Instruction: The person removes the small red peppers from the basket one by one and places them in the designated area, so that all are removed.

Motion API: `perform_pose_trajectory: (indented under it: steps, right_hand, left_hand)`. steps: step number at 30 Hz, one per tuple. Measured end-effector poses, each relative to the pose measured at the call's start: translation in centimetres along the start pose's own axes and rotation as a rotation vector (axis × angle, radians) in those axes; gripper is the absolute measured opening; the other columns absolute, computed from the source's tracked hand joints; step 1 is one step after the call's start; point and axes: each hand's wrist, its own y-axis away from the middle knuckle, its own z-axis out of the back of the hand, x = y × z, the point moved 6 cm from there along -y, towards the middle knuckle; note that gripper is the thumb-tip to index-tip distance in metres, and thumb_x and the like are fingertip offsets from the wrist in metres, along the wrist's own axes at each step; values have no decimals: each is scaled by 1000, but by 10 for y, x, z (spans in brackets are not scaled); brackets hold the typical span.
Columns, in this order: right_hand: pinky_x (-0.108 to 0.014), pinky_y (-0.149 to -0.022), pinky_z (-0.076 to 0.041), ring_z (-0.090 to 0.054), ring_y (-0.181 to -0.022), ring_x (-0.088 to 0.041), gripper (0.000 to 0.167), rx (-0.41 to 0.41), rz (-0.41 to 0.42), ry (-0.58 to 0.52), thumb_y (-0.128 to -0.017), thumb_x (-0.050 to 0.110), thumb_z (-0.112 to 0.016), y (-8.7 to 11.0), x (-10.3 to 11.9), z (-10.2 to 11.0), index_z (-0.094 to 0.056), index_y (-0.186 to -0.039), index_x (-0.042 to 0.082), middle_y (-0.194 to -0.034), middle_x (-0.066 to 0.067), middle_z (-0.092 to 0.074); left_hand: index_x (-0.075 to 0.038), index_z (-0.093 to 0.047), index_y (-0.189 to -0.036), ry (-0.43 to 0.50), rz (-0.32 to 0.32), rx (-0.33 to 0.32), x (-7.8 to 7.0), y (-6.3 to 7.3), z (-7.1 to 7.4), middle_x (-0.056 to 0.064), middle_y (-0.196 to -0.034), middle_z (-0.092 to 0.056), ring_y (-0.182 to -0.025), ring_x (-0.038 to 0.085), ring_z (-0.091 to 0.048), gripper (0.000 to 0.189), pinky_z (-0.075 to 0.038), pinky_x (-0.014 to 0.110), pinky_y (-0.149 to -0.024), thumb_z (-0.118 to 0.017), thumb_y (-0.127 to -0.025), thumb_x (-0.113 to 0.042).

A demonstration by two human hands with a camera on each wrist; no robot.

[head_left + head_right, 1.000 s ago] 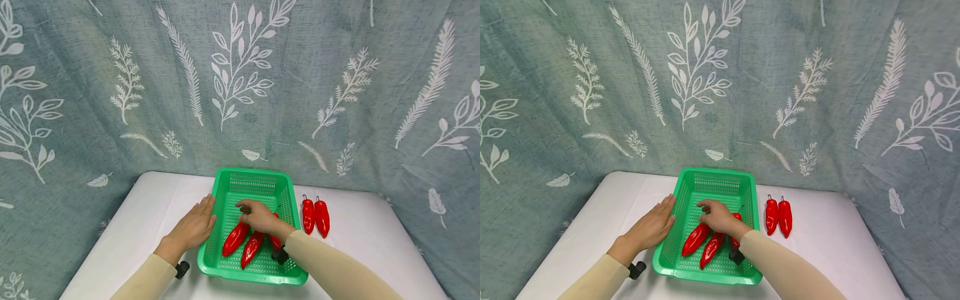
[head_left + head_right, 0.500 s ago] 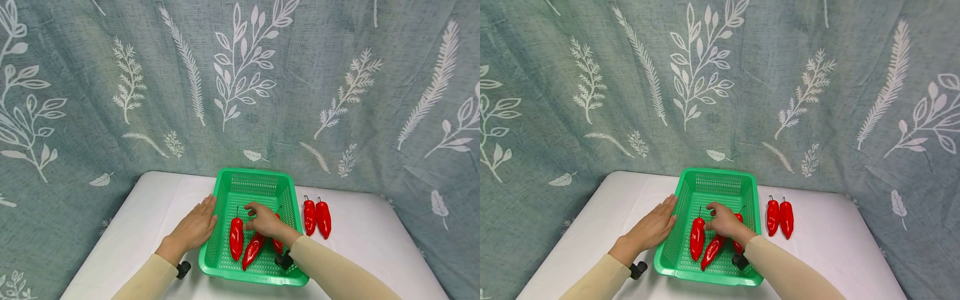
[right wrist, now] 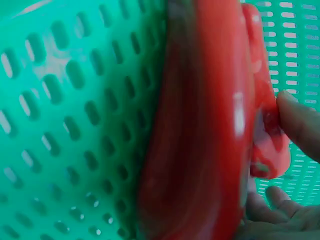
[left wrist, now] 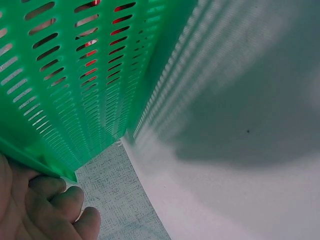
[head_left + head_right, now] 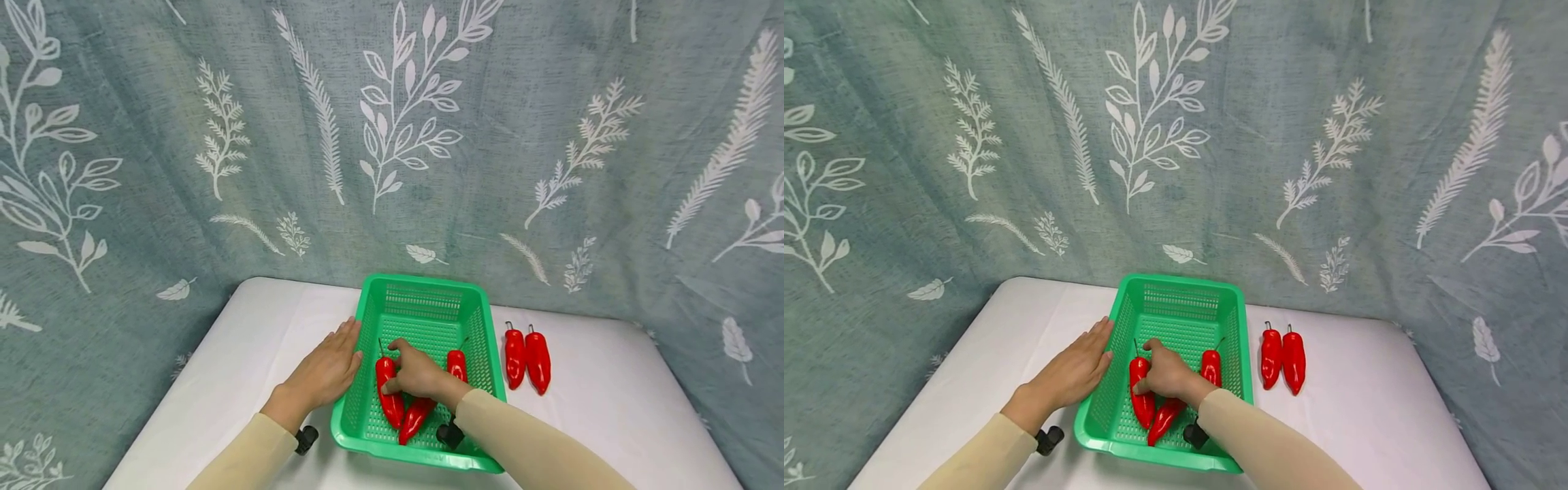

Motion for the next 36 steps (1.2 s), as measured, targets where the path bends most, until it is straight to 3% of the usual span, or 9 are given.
perform_pose_trajectory:
  steps: [5, 11, 17, 28, 36]
  right_hand:
    - [-41, -77, -62, -68, -91, -24, 77, 5, -4, -35, -84, 14, -89, 0, -1, 0, -46, -146, 0, -112, -14, -71]
    - [-44, -66, -67, -71, -74, -22, 75, -20, -1, -173, -88, 14, -85, -1, -2, 8, -47, -151, 4, -110, -15, -67]
    - [-44, -65, -67, -73, -75, -23, 70, -68, 22, -247, -89, 16, -84, -2, -2, 16, -51, -150, 10, -116, -19, -65]
    - [-36, -66, -65, -70, -85, -23, 62, -195, 23, -236, -89, 16, -83, 5, 7, 37, -58, -145, 20, -123, -16, -65]
    - [-38, -65, -65, -71, -88, -25, 61, -227, 35, -328, -89, 9, -82, 12, 13, 52, -57, -144, 18, -126, -19, -62]
  left_hand:
    - [3, -25, -165, -4, -4, -5, -2, -1, -1, 19, -173, -26, -161, 34, -28, 62, -29, 51, -131, -40, -115, -31]
    - [4, -24, -165, -11, -12, -4, -2, -2, -1, 20, -173, -26, -160, 35, -28, 63, -29, 51, -131, -38, -116, -32]
    - [3, -24, -166, -5, -6, -5, -2, 0, -1, 20, -173, -26, -160, 36, -28, 64, -29, 52, -130, -39, -115, -33]
    - [4, -24, -165, -11, -17, 4, -4, 0, 0, 20, -173, -26, -160, 36, -28, 63, -29, 52, -131, -40, -115, -31]
    - [5, -27, -164, -50, -24, -5, -4, 1, 3, 22, -172, -28, -160, 37, -27, 63, -29, 53, -130, -41, -115, -31]
